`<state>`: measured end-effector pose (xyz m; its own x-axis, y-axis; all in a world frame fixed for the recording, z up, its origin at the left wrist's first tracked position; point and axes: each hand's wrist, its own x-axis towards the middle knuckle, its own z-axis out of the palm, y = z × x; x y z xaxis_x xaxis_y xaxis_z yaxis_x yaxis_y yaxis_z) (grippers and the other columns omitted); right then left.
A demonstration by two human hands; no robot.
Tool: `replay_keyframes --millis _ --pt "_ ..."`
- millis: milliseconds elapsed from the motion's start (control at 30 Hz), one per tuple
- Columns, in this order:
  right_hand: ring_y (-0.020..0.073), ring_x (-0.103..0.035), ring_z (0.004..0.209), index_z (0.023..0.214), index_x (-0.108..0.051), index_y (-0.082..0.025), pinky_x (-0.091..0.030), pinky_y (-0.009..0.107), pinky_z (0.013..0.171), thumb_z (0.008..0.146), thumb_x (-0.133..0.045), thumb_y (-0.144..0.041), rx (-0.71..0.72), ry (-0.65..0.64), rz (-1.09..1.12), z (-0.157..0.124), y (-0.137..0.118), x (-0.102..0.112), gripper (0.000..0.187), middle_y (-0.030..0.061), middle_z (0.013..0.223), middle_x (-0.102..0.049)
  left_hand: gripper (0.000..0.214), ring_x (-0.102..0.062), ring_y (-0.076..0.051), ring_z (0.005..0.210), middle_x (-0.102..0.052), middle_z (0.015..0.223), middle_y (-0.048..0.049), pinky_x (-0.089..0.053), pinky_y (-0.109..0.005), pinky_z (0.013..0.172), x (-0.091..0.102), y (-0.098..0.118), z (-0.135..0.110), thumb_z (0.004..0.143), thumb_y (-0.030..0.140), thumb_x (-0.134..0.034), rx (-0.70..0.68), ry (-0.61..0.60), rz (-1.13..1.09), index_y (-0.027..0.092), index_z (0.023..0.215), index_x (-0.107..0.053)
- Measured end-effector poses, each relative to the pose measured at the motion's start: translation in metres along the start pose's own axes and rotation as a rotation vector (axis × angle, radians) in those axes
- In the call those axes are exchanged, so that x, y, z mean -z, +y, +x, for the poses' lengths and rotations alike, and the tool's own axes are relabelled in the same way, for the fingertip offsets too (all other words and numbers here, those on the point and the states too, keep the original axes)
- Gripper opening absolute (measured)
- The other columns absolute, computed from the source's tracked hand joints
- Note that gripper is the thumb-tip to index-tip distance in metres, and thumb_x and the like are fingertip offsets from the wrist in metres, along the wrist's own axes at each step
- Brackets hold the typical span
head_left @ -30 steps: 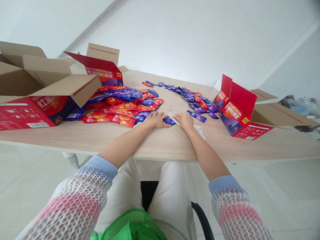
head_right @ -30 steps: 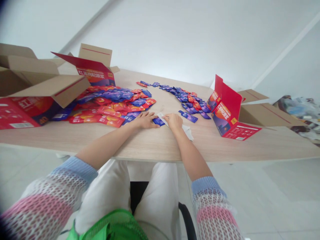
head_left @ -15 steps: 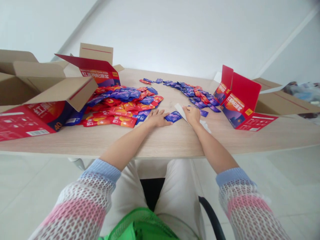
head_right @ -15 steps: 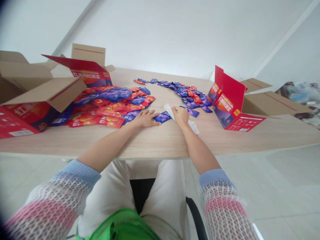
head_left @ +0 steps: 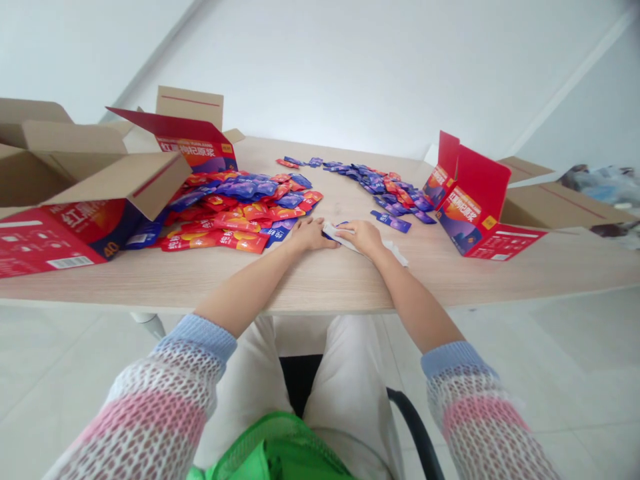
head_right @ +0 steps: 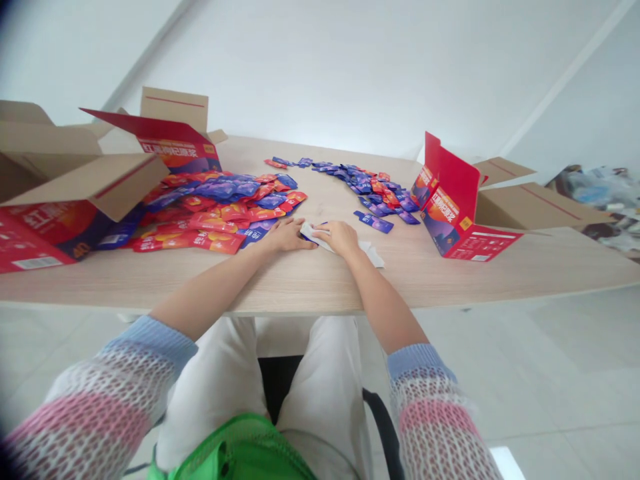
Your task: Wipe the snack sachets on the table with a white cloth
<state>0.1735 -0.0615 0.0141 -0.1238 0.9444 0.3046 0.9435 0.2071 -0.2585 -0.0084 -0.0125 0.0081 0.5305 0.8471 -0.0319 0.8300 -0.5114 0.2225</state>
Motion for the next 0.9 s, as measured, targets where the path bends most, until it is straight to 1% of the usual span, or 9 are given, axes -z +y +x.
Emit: replay_keyframes --millis 100,167,333,433,533,667,733,800,900 --pt "0.0213 -0.062 0.098 0.109 -0.069 -0.033 -0.043 0.026 0.076 0.083 -0.053 -0.058 -0.196 0.040 -0.064 0.003 0.012 0.001 0.040 0.0020 0.107 -0.070 0.090 -0.017 -0.035 0.138 -0.027 0.152 -0.0006 -0.015 -0.049 0.110 -0.001 -0.001 0.003 0.061 0.083 -0.048 -0.002 0.005 -0.015 0.036 0.137 -0.043" --pt "0.0213 -0.063 0.096 0.108 -0.069 -0.032 -0.043 0.026 0.075 0.083 -0.053 -0.057 -0.279 0.058 -0.097 0.005 0.020 0.002 0.039 0.0033 0.105 -0.070 0.091 -0.018 -0.035 0.138 -0.027 0.152 -0.0002 -0.015 -0.050 0.109 -0.001 -0.002 0.003 0.060 0.084 -0.049 0.001 0.013 -0.029 0.037 0.138 -0.040" --pt "0.0217 -0.064 0.090 0.103 -0.071 -0.029 -0.046 0.028 0.073 0.081 -0.057 -0.054 -0.423 0.087 -0.117 0.009 0.040 0.003 0.037 0.0069 0.102 -0.071 0.089 -0.017 -0.038 0.137 -0.027 0.151 0.0026 -0.016 -0.054 0.108 0.000 -0.001 -0.002 0.061 0.083 -0.048 -0.002 0.025 -0.029 0.040 0.138 -0.040" --pt "0.0218 -0.065 0.089 0.104 -0.071 -0.026 -0.047 0.029 0.074 0.082 -0.056 -0.053 -0.447 0.142 -0.056 0.007 0.049 0.006 0.038 0.0078 0.103 -0.070 0.087 -0.015 -0.037 0.138 -0.025 0.152 0.0029 -0.015 -0.055 0.108 0.000 -0.001 -0.005 0.064 0.085 -0.041 -0.025 0.022 -0.007 0.041 0.139 -0.037" --pt "0.0229 -0.063 0.095 0.108 -0.070 -0.025 -0.047 0.030 0.077 0.084 -0.051 -0.055 -0.370 0.244 0.054 0.003 0.047 0.008 0.043 0.0067 0.107 -0.070 0.088 -0.012 -0.035 0.140 -0.022 0.154 0.0015 -0.012 -0.055 0.108 -0.001 -0.002 -0.005 0.066 0.086 -0.035 -0.041 -0.005 0.013 0.041 0.141 -0.032" --pt "0.0225 -0.063 0.098 0.108 -0.070 -0.024 -0.047 0.031 0.083 0.086 -0.047 -0.056 -0.137 0.285 0.182 -0.002 0.027 0.007 0.044 0.0043 0.108 -0.069 0.089 -0.011 -0.036 0.140 -0.020 0.154 0.0007 -0.011 -0.055 0.108 0.001 -0.003 -0.006 0.066 0.086 -0.034 -0.045 -0.041 0.021 0.041 0.143 -0.029" --pt "0.0205 -0.063 0.094 0.107 -0.070 -0.025 -0.046 0.028 0.081 0.086 -0.049 -0.055 -0.006 0.241 0.203 -0.003 0.014 0.004 0.043 0.0037 0.104 -0.070 0.090 -0.011 -0.035 0.140 -0.019 0.154 0.0007 -0.011 -0.053 0.109 0.002 -0.002 -0.007 0.067 0.084 -0.036 -0.043 -0.043 0.023 0.039 0.144 -0.028" --pt "0.0184 -0.064 0.089 0.107 -0.070 -0.028 -0.046 0.026 0.079 0.085 -0.051 -0.055 0.115 0.142 0.181 -0.004 0.004 0.001 0.040 0.0021 0.100 -0.071 0.089 -0.011 -0.033 0.141 -0.018 0.155 0.0009 -0.011 -0.051 0.110 0.003 -0.002 -0.008 0.068 0.082 -0.037 -0.036 -0.049 0.028 0.038 0.144 -0.027" --pt "0.0186 -0.064 0.091 0.108 -0.069 -0.035 -0.045 0.025 0.077 0.085 -0.051 -0.056 0.158 -0.008 0.094 -0.002 -0.001 -0.002 0.037 -0.0006 0.102 -0.071 0.086 -0.009 -0.032 0.141 -0.016 0.155 0.0013 -0.009 -0.051 0.111 0.004 -0.001 -0.009 0.070 0.081 -0.036 -0.038 -0.065 0.042 0.039 0.145 -0.026"
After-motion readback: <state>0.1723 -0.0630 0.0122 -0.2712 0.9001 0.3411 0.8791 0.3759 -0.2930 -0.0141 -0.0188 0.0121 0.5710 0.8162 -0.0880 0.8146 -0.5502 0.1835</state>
